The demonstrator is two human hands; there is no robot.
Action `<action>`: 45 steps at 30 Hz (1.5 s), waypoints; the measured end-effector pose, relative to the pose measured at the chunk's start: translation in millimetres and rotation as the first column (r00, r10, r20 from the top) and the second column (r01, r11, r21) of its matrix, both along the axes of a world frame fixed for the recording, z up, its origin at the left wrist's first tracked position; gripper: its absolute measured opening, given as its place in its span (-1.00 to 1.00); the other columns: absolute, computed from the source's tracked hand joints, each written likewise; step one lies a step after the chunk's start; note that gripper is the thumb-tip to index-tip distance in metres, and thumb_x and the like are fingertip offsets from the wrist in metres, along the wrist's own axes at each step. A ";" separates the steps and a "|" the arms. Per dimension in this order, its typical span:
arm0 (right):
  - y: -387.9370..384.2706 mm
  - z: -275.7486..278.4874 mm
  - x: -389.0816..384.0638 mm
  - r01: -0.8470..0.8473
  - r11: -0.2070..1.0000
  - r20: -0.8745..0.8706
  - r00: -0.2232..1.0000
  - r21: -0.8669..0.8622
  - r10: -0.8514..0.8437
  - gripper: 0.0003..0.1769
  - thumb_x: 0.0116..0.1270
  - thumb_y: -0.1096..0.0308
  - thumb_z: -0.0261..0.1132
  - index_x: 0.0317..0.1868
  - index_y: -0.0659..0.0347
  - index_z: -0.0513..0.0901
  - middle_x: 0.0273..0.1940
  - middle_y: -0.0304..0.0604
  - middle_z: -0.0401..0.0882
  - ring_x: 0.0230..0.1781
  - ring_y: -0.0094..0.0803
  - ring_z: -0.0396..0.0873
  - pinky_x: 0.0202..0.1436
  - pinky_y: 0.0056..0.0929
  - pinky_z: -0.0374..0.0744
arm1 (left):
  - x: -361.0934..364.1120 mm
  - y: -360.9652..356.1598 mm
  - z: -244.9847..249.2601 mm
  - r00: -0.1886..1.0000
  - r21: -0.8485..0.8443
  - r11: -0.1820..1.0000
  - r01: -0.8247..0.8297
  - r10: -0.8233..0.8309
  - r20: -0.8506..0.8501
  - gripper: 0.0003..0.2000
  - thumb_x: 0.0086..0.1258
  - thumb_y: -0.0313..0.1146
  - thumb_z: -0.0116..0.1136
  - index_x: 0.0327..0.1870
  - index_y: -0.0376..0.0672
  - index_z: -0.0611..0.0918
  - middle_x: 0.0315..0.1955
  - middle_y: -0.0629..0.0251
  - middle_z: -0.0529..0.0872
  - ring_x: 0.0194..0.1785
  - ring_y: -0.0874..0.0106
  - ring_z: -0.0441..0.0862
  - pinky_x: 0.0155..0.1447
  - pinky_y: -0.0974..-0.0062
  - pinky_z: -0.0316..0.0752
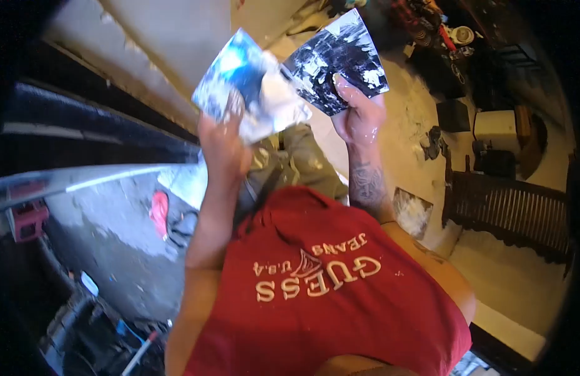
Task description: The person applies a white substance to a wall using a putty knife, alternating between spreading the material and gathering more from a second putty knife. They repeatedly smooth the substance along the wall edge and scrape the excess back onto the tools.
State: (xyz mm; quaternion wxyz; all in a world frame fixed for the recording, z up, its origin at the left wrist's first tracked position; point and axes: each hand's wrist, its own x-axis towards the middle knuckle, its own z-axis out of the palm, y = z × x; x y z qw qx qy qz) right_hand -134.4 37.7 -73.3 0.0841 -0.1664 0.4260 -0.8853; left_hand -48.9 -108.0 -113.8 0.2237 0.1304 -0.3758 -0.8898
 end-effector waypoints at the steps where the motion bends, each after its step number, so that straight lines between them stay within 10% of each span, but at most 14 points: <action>1: 3.8 -5.9 5.0 0.030 0.998 0.019 0.999 0.053 -0.031 -0.50 -0.01 0.62 0.14 0.03 0.37 0.32 -0.15 -0.05 0.49 -0.17 -0.31 0.50 -0.06 -0.39 0.47 | -5.3 -1.0 -2.5 0.995 -0.528 0.845 -0.080 0.102 0.012 -0.72 0.26 -0.54 -0.09 0.00 -0.35 0.35 -0.15 0.20 0.49 -0.10 0.45 0.47 -0.05 0.48 0.41; 3: 7.5 -11.9 13.1 0.036 0.995 -0.009 0.999 0.097 -0.035 -0.45 0.00 0.60 0.17 0.07 0.34 0.28 -0.13 -0.07 0.46 -0.12 -0.35 0.46 -0.01 -0.43 0.41 | -12.7 12.8 11.5 0.997 -0.128 0.989 -0.076 0.078 0.007 -0.76 0.28 -0.53 -0.09 -0.05 -0.40 0.39 -0.21 0.24 0.50 -0.17 0.54 0.44 -0.10 0.60 0.36; 6: 18.5 -20.9 11.1 -0.045 0.960 -0.213 0.971 0.276 0.106 -0.44 0.04 0.49 0.20 0.10 0.28 0.25 0.00 -0.09 0.34 0.03 -0.35 0.33 0.14 -0.41 0.25 | -18.8 18.7 2.0 0.997 0.001 0.997 -0.080 0.080 -0.024 -0.80 0.25 -0.55 -0.07 -0.11 -0.32 0.43 -0.25 0.28 0.52 -0.19 0.51 0.49 -0.11 0.55 0.41; 12: 20.9 -27.7 -3.3 -0.012 0.874 -0.461 0.846 0.486 0.268 -0.58 0.15 0.41 0.12 0.05 0.26 0.29 0.02 -0.05 0.26 0.06 -0.30 0.26 0.13 -0.38 0.23 | -32.2 19.6 -13.4 0.998 0.013 0.998 -0.064 0.064 -0.016 -0.77 0.23 -0.62 -0.06 -0.08 -0.29 0.44 -0.21 0.33 0.55 -0.13 0.56 0.46 -0.03 0.58 0.34; 13: 28.7 -28.7 -10.4 0.196 0.786 -0.644 0.701 0.586 0.306 -0.61 0.16 0.44 0.10 0.03 0.27 0.30 0.03 0.01 0.23 0.07 -0.19 0.25 0.14 -0.32 0.22 | -34.0 25.1 -10.3 0.995 -0.030 0.995 -0.098 0.097 -0.035 -0.76 0.20 -0.62 -0.08 -0.10 -0.25 0.42 -0.24 0.29 0.53 -0.17 0.47 0.51 -0.10 0.50 0.44; 25: 125.8 -122.6 -12.1 0.001 0.397 -0.192 0.877 0.918 0.441 -0.52 0.02 0.72 0.01 0.03 0.31 0.30 -0.05 0.03 0.33 0.01 -0.15 0.32 0.08 -0.36 0.28 | -52.5 65.0 -1.3 0.993 0.205 0.971 0.121 -0.121 -0.010 -0.70 0.22 -0.62 -0.14 0.00 -0.25 0.37 -0.13 0.26 0.52 -0.08 0.42 0.50 0.02 0.43 0.44; 29: 114.2 -130.0 -55.5 0.004 0.676 -0.149 0.976 0.737 0.157 -0.45 0.13 0.70 -0.05 0.19 0.25 0.21 0.12 -0.07 0.26 0.17 -0.32 0.20 0.25 -0.40 0.13 | -42.2 58.5 -10.2 0.990 0.249 0.968 0.020 -0.054 0.129 -0.66 0.19 -0.64 -0.06 0.02 -0.24 0.38 -0.13 0.33 0.51 -0.05 0.49 0.47 0.06 0.48 0.39; 33: 50.5 -7.8 -85.2 0.533 0.469 -0.690 0.668 0.705 0.279 -0.33 -0.05 0.81 -0.14 0.17 0.25 0.24 0.16 -0.01 0.21 0.22 -0.17 0.15 0.28 -0.36 0.08 | -19.8 44.9 -113.2 0.969 0.066 0.992 0.107 -0.119 0.218 -0.65 0.20 -0.64 -0.08 0.04 -0.23 0.35 -0.09 0.26 0.51 -0.07 0.41 0.49 0.06 0.41 0.42; 35: -2.1 77.2 -82.6 0.628 0.629 -0.883 0.402 0.459 0.243 -0.30 -0.12 0.83 -0.10 0.14 0.22 0.28 0.13 0.03 0.23 0.19 -0.10 0.17 0.26 -0.31 0.13 | 0.3 44.3 -135.1 0.935 0.168 0.963 0.211 -0.249 0.252 -0.63 0.21 -0.64 -0.09 0.07 -0.23 0.34 -0.06 0.25 0.50 -0.05 0.41 0.50 0.07 0.41 0.41; 40: -89.6 230.6 -48.5 0.721 0.689 -0.990 -0.133 -0.067 0.042 -0.41 -0.05 0.56 0.20 0.09 0.13 0.37 0.08 -0.09 0.31 0.10 -0.11 0.28 0.13 -0.36 0.29 | 46.6 38.3 -166.9 0.895 0.165 0.930 0.330 -0.363 0.260 -0.63 0.22 -0.62 -0.10 0.08 -0.23 0.34 -0.05 0.26 0.50 0.00 0.41 0.48 0.08 0.41 0.39; 45: -146.6 281.2 -29.9 0.580 0.710 -0.910 -0.344 -0.399 -0.231 -0.54 0.02 0.43 0.13 0.02 0.11 0.43 -0.10 -0.06 0.38 -0.10 -0.16 0.36 -0.03 -0.28 0.33 | 49.2 27.4 -213.3 0.922 0.264 0.928 0.263 -0.322 0.213 -0.67 0.24 -0.60 -0.10 0.05 -0.21 0.37 -0.12 0.25 0.53 -0.09 0.38 0.52 0.02 0.38 0.44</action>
